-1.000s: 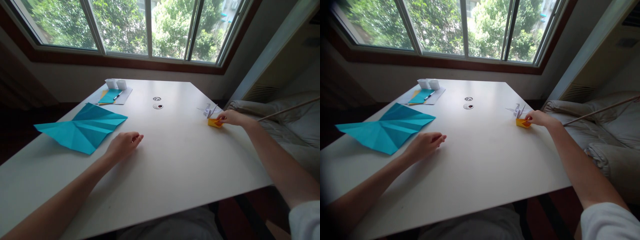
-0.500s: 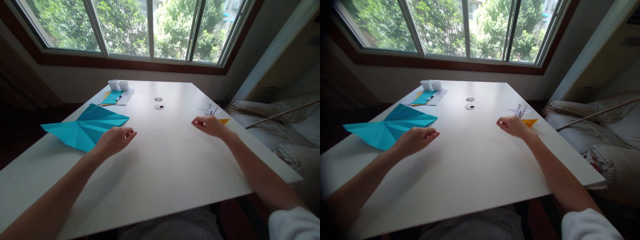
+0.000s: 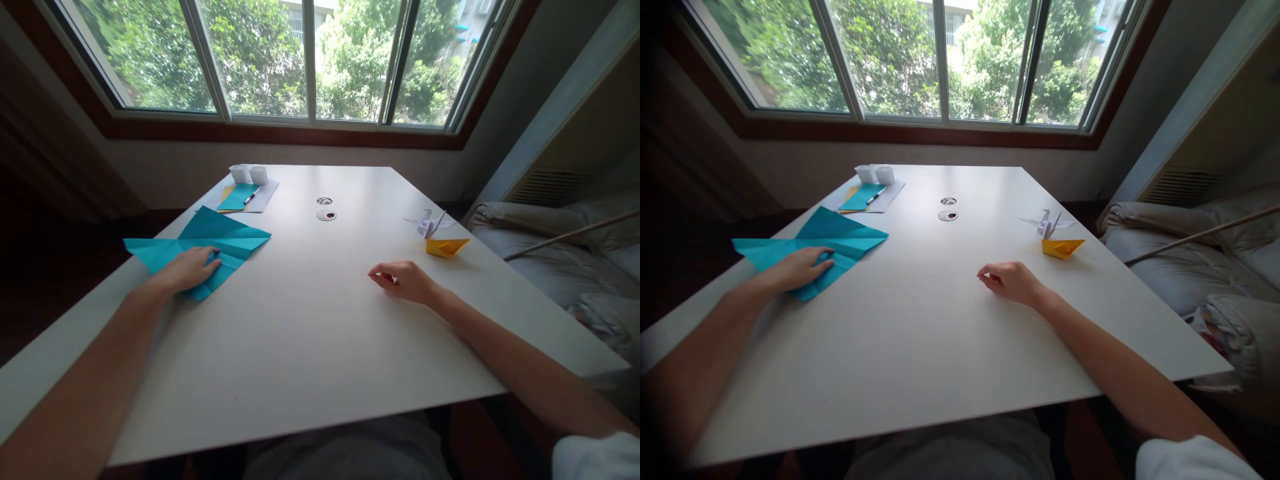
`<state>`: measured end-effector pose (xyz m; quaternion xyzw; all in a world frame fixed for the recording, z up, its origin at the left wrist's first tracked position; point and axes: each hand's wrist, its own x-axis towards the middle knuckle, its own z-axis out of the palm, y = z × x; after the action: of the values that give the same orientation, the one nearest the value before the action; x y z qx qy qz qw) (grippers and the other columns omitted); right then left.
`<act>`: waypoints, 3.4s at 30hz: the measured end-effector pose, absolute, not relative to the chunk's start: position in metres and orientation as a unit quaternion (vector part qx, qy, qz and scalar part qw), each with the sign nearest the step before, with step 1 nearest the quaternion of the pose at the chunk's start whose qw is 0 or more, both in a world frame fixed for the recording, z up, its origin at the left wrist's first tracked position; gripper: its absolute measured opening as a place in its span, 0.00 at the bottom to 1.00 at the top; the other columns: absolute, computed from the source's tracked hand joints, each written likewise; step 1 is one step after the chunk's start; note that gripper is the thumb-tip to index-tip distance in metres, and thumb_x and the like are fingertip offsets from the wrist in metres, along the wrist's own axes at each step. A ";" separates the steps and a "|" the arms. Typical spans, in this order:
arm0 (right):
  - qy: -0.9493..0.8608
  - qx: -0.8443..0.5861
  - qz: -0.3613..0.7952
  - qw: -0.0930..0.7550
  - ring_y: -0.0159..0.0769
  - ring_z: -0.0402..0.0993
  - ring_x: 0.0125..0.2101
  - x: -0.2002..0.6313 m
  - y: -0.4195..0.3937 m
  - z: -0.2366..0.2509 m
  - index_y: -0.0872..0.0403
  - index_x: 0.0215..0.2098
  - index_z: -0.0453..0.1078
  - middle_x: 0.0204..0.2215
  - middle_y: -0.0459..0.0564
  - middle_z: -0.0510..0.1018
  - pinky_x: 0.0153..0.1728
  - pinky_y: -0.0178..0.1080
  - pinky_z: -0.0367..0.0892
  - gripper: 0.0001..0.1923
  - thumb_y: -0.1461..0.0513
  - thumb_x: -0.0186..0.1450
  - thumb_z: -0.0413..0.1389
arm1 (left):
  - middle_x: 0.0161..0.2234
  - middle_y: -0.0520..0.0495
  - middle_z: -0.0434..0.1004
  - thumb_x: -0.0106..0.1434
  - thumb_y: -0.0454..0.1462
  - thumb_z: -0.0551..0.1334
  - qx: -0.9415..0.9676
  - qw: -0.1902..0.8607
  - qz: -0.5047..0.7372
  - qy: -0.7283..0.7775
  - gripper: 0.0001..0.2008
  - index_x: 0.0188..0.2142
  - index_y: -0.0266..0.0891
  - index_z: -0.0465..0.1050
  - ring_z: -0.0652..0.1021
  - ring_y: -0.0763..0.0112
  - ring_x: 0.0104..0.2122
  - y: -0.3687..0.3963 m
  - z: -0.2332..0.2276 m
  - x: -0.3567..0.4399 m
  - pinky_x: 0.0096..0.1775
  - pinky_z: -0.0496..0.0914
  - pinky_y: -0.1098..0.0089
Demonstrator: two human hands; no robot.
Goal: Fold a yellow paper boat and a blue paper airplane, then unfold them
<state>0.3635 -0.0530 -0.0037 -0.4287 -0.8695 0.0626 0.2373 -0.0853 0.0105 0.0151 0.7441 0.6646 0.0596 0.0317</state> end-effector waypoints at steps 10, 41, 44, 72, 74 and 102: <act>-0.865 -0.403 0.066 0.293 0.31 0.70 0.26 0.358 -0.058 0.006 0.52 0.36 0.71 0.26 0.48 0.76 0.30 0.34 0.66 0.11 0.59 0.64 0.47 | 0.51 0.44 0.66 0.63 0.47 0.48 0.899 0.108 0.062 0.421 0.20 0.49 0.43 0.66 0.67 0.60 0.49 -0.021 0.011 0.015 0.48 0.64 0.64; -0.870 -0.478 0.122 -0.001 0.54 0.34 0.62 0.347 -0.054 -0.013 0.47 0.64 0.32 0.64 0.53 0.37 0.57 0.61 0.31 0.48 0.36 0.55 0.43 | 0.64 0.48 0.32 0.57 0.60 0.44 0.855 0.081 -0.059 0.509 0.38 0.62 0.52 0.33 0.41 0.50 0.62 -0.026 -0.005 0.040 0.55 0.35 0.42; -0.851 -0.512 0.120 -0.007 0.55 0.31 0.62 0.355 -0.048 -0.014 0.47 0.65 0.32 0.64 0.51 0.37 0.57 0.62 0.33 0.46 0.36 0.56 0.41 | 0.64 0.48 0.32 0.57 0.61 0.43 0.856 0.074 -0.058 0.508 0.38 0.63 0.51 0.34 0.41 0.50 0.62 -0.027 -0.006 0.040 0.55 0.37 0.43; -0.875 -0.468 0.108 0.064 0.48 0.57 0.57 0.364 -0.051 0.007 0.48 0.54 0.63 0.56 0.54 0.64 0.56 0.59 0.45 0.25 0.48 0.66 0.38 | 0.36 0.45 0.71 0.63 0.45 0.52 0.928 -0.046 0.074 0.361 0.18 0.27 0.42 0.76 0.70 0.65 0.37 -0.035 0.018 0.033 0.40 0.62 0.63; -0.872 -0.475 0.104 0.062 0.48 0.55 0.57 0.363 -0.050 0.005 0.49 0.56 0.61 0.58 0.55 0.61 0.56 0.58 0.45 0.27 0.47 0.65 0.40 | 0.37 0.45 0.71 0.63 0.44 0.53 0.947 -0.043 0.086 0.308 0.17 0.25 0.40 0.74 0.70 0.66 0.38 -0.044 0.018 0.043 0.42 0.61 0.62; -0.814 -0.567 0.121 -0.040 0.44 0.31 0.63 0.336 -0.066 -0.010 0.50 0.65 0.31 0.64 0.49 0.32 0.58 0.58 0.31 0.42 0.38 0.59 0.29 | 0.64 0.47 0.30 0.58 0.61 0.41 0.845 0.080 -0.070 0.524 0.37 0.62 0.52 0.34 0.38 0.50 0.62 -0.045 -0.005 0.040 0.55 0.40 0.42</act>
<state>0.3359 -0.0660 -0.0104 -0.5666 -0.8140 0.1215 -0.0400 0.0399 -0.0451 -0.0054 0.8451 0.5240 -0.0700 0.0800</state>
